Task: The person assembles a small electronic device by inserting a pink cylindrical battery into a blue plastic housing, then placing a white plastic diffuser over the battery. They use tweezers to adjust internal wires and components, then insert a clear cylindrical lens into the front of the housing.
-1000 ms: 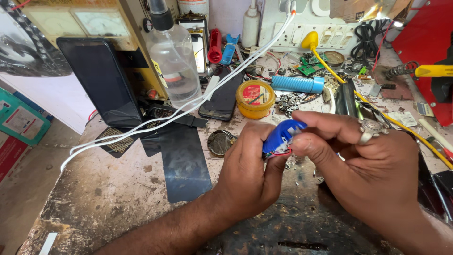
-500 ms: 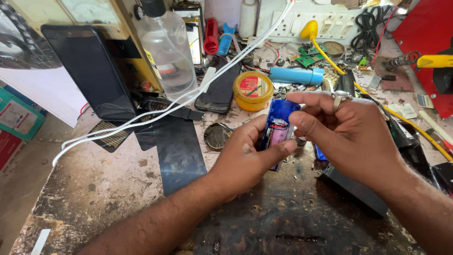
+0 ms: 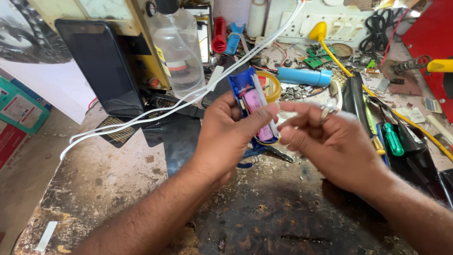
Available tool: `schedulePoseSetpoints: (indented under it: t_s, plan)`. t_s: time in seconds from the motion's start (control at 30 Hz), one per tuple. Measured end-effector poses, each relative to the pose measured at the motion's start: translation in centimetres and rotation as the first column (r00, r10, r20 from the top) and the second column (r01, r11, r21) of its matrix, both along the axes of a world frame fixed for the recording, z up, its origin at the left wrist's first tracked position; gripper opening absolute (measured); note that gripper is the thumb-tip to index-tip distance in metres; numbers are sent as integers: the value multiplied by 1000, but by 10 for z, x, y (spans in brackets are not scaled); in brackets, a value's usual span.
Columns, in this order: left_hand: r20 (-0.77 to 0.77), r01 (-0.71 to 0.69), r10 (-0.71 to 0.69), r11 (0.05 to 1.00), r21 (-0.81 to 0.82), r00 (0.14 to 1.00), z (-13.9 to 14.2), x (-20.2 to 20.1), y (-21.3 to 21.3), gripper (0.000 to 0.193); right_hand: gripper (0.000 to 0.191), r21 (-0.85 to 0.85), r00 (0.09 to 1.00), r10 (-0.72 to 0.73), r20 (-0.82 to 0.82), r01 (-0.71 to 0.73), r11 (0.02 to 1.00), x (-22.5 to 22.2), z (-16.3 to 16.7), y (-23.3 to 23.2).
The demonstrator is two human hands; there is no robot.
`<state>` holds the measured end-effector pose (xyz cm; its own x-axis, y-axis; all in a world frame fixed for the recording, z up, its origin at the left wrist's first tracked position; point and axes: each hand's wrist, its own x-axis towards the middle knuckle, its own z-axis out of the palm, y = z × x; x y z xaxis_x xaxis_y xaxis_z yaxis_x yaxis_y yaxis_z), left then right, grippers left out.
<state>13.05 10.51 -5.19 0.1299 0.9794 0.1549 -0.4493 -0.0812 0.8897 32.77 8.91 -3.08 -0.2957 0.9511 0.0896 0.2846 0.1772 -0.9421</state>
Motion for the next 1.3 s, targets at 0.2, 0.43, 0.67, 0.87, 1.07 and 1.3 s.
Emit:
schedulePoseSetpoints:
  t_s: [0.2, 0.43, 0.67, 0.87, 1.07, 1.3]
  plan:
    - [68, -84, 81, 996, 34, 994, 2, -2, 0, 25, 48, -28, 986, 4, -169, -9, 1000, -7, -10, -6]
    - [58, -129, 126, 990, 50, 990, -1, 6, -2, 28, 21, 53, 978, -98, -182, 110, 993, -8, -15, -8]
    - [71, -119, 115, 992, 52, 991, -3, 9, -4, 27, 15, -28, 981, -152, -123, 149, 988, -7, -7, -7]
    - [152, -107, 105, 994, 6, 983, -5, 7, -1, 23, 12, 456, 940, -298, 165, 195, 868, -20, -15, -21]
    - [169, -113, 113, 994, -12, 979, -5, 7, -1, 24, 16, 782, 919, -311, 242, 5, 623, -23, -16, -21]
    - [158, -143, 146, 989, -35, 977, -4, 4, 0, 26, 12, 891, 734, -504, 455, -368, 267, -30, -1, -23]
